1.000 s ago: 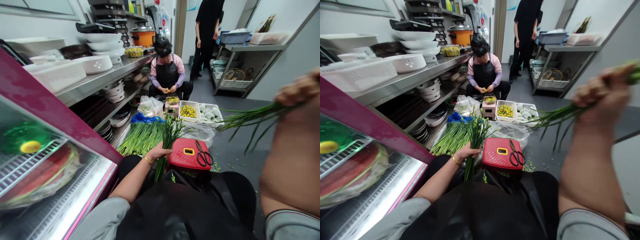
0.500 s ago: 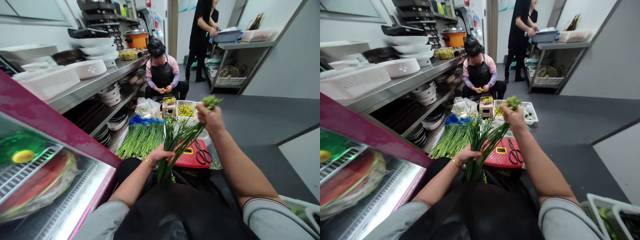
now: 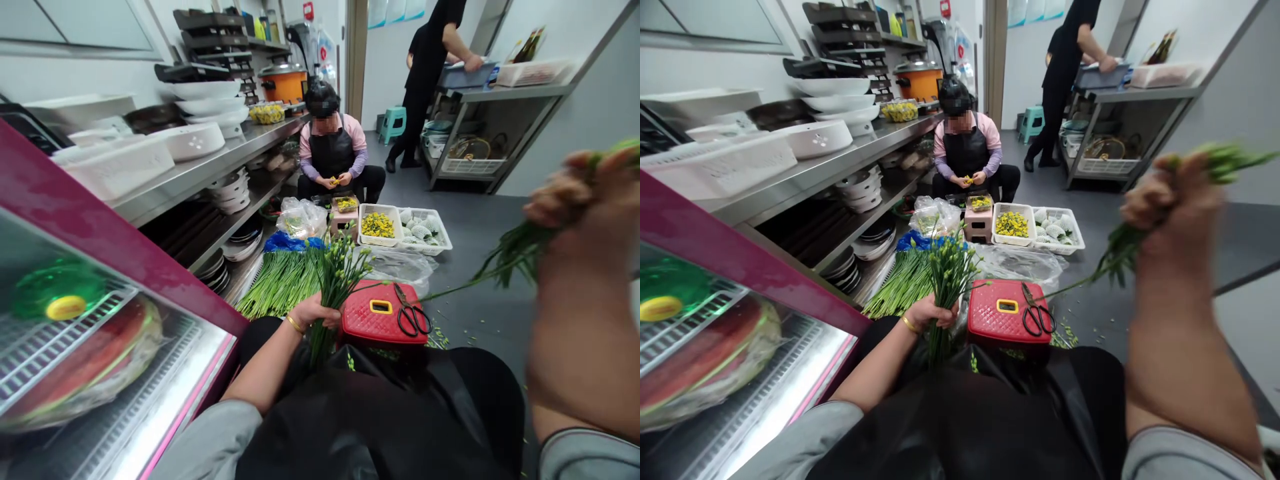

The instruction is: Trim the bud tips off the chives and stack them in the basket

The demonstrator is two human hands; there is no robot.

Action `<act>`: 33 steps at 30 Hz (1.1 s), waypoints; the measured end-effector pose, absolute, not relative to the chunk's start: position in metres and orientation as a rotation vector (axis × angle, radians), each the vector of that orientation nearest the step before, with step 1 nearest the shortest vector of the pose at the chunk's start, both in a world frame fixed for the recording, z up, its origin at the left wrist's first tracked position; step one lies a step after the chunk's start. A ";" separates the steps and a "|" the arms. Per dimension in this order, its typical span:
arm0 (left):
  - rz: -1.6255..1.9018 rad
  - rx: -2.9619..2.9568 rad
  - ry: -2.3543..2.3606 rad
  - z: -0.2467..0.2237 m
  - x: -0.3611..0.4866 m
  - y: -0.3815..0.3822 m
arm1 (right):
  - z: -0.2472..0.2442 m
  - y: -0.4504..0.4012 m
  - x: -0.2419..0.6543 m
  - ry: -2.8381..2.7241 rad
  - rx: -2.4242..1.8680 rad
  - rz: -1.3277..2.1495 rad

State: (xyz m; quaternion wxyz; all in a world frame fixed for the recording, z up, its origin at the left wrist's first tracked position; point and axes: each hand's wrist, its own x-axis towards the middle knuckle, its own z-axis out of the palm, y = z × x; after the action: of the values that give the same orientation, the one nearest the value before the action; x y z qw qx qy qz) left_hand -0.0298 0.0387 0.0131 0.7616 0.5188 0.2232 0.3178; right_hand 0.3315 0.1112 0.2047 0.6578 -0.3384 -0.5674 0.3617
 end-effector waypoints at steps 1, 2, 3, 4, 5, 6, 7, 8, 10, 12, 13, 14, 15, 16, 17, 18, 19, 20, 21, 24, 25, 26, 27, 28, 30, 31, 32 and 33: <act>0.676 1.105 0.445 0.015 -0.028 0.038 | 0.196 0.110 0.311 -1.252 -0.735 0.952; 0.659 1.074 0.402 0.016 -0.025 0.037 | 0.186 0.110 0.290 -1.226 -0.711 1.109; 0.640 1.040 0.359 0.017 -0.023 0.036 | 0.175 0.111 0.270 -1.208 -0.701 1.252; 0.621 1.009 0.319 0.017 -0.021 0.034 | 0.165 0.112 0.251 -1.199 -0.696 1.368; 0.594 0.987 0.284 0.018 -0.019 0.033 | 0.155 0.112 0.234 -1.200 -0.692 1.456; 0.566 0.970 0.255 0.017 -0.017 0.032 | 0.146 0.112 0.218 -1.193 -0.678 1.518; 0.544 0.956 0.231 0.017 -0.016 0.031 | 0.140 0.112 0.204 -1.183 -0.652 1.567; 0.525 0.946 0.206 0.017 -0.014 0.031 | 0.135 0.111 0.192 -1.170 -0.616 1.606; 0.473 0.943 0.157 0.016 -0.011 0.029 | 0.132 0.108 0.173 -1.140 -0.528 1.662; 0.432 0.938 0.116 0.016 -0.007 0.028 | 0.133 0.105 0.160 -1.143 -0.450 1.710; 0.413 0.933 0.099 0.016 -0.005 0.028 | 0.135 0.105 0.156 -1.157 -0.424 1.731; 0.401 0.926 0.084 0.015 -0.003 0.027 | 0.137 0.104 0.153 -1.177 -0.411 1.747; 0.397 0.916 0.071 0.014 -0.001 0.027 | 0.138 0.104 0.151 -1.199 -0.410 1.757; 0.395 0.908 0.056 0.013 0.000 0.027 | 0.139 0.105 0.150 -1.219 -0.417 1.758; 0.386 0.906 0.039 0.012 0.001 0.027 | 0.139 0.105 0.150 -1.235 -0.427 1.753; 0.382 0.904 0.023 0.011 0.001 0.027 | 0.139 0.105 0.151 -1.249 -0.436 1.742; 0.382 0.900 0.016 0.009 0.001 0.027 | 0.140 0.105 0.152 -1.265 -0.443 1.728; 0.383 0.895 0.013 0.008 0.001 0.028 | 0.141 0.104 0.153 -1.281 -0.448 1.712; 0.383 0.888 0.012 0.007 0.000 0.028 | 0.142 0.103 0.155 -1.301 -0.454 1.693; 0.393 0.872 0.021 0.005 -0.002 0.028 | 0.149 0.098 0.159 -1.377 -0.489 1.633; 0.397 0.870 0.026 0.005 -0.002 0.028 | 0.152 0.096 0.161 -1.403 -0.506 1.618; 0.396 0.871 0.038 0.005 -0.002 0.028 | 0.155 0.094 0.162 -1.429 -0.523 1.604; 0.395 0.873 0.061 0.005 -0.002 0.028 | 0.157 0.093 0.163 -1.448 -0.539 1.589; 0.390 0.875 0.092 0.005 -0.002 0.029 | 0.159 0.092 0.163 -1.464 -0.555 1.574; 0.377 0.880 0.153 0.006 -0.001 0.029 | 0.161 0.090 0.164 -1.489 -0.600 1.542; 0.374 0.887 0.174 0.006 -0.001 0.030 | 0.161 0.089 0.164 -1.490 -0.625 1.517; 0.378 0.899 0.189 0.007 -0.002 0.031 | 0.160 0.089 0.163 -1.479 -0.649 1.484; 0.390 0.918 0.202 0.008 -0.002 0.032 | 0.159 0.089 0.162 -1.453 -0.668 1.445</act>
State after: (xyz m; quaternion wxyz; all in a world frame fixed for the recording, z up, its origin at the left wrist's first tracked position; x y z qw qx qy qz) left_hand -0.0023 0.0320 0.0077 0.8733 0.4394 0.0969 0.1866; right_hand 0.1623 0.0888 0.1594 0.4733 -0.2731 -0.5938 0.5906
